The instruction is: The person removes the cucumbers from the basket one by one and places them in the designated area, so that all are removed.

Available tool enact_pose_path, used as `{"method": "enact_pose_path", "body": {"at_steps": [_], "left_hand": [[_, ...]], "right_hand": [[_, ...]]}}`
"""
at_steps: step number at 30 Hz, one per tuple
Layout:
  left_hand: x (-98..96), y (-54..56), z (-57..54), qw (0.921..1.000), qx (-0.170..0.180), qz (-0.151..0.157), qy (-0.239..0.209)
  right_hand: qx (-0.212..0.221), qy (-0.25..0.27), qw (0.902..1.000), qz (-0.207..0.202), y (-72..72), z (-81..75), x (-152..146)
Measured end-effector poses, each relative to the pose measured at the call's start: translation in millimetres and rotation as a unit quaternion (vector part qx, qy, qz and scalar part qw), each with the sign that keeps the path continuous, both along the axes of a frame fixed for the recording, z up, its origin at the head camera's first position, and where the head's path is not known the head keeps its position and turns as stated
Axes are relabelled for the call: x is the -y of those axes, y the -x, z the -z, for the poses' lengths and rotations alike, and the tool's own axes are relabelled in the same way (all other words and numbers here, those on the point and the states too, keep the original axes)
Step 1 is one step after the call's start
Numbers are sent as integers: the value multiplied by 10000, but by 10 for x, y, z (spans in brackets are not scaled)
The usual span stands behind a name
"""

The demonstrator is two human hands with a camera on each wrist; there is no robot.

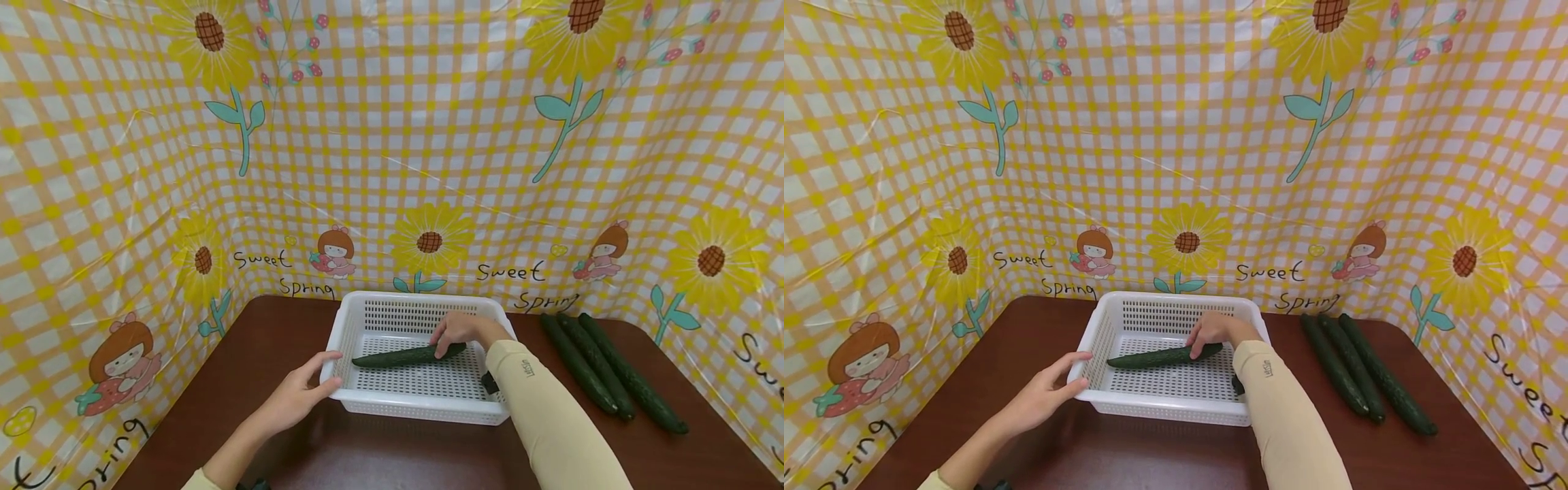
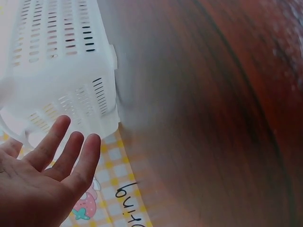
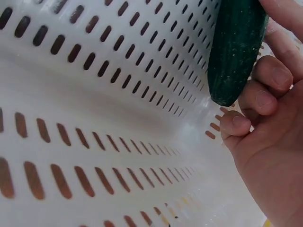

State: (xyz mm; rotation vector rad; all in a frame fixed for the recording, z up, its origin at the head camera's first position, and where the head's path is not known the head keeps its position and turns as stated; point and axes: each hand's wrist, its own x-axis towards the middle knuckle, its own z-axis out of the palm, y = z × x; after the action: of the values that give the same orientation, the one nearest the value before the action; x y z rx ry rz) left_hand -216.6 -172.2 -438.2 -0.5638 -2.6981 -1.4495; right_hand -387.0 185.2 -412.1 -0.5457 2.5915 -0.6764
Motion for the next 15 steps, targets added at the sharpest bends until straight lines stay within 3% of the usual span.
{"method": "enact_pose_path", "body": {"at_steps": [6,15], "left_hand": [[28,-27,35,10000,67,18,-2],[23,24,17,10000,25,70,-66]], "right_hand": [[232,102,9997,-22,-21,58,30],[436,-146,9989,128,46,32,31]]}}
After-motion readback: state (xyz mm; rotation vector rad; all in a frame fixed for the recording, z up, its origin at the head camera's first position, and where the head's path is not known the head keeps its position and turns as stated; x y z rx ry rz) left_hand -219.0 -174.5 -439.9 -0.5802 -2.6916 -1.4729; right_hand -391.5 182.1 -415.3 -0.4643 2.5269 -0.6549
